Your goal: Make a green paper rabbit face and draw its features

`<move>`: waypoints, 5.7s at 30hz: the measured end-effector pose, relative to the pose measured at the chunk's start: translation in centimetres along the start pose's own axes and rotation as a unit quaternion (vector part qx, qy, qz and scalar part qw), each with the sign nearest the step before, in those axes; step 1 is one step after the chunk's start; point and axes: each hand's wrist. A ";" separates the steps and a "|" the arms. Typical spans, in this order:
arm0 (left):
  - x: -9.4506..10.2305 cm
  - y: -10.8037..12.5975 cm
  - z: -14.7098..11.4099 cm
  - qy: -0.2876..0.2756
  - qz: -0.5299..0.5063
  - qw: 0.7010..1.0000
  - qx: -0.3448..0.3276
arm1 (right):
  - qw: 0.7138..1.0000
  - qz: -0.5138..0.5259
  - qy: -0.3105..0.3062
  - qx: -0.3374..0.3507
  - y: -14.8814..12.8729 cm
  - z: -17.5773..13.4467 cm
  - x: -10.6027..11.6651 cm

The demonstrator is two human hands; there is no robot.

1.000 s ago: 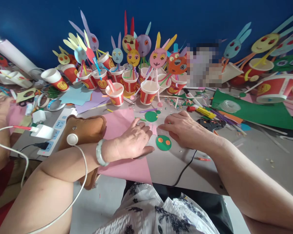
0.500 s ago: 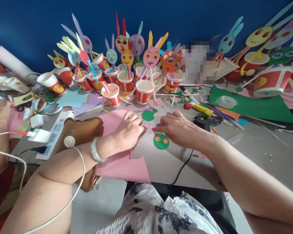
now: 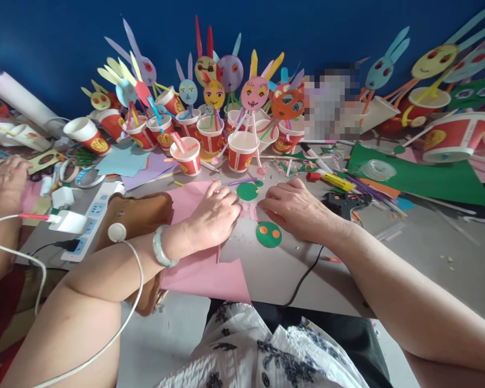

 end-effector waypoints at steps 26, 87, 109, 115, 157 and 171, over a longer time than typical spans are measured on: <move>7.2 -0.4 -2.1 -0.248 0.168 0.948 0.109 | 0.999 -0.001 -0.038 0.004 -1.4 0.7 -0.4; 1.6 -3.5 1.6 -0.054 -0.539 0.823 0.170 | 0.938 0.324 0.108 -0.059 -1.7 1.1 -0.7; 1.6 -1.1 0.1 -0.129 -0.096 0.986 -0.051 | 0.950 0.264 0.016 -0.167 0.8 1.1 -0.8; 0.8 -1.5 -0.3 -0.125 -0.033 0.989 -0.072 | 0.977 0.153 0.020 -0.150 0.3 1.3 -1.9; 1.1 -1.4 -0.7 -0.137 0.009 0.988 -0.077 | 0.966 0.215 0.043 -0.137 -0.8 1.9 -2.5; 1.3 -1.0 -1.2 -0.130 0.039 0.987 -0.084 | 0.978 0.177 0.002 -0.109 -0.9 2.1 -2.6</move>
Point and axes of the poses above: each hand's wrist, its own z-axis towards the middle knuckle, its own x-axis out of the back of the hand, y = z × x, and after that the axes turned 3 degrees about -x, right-handed
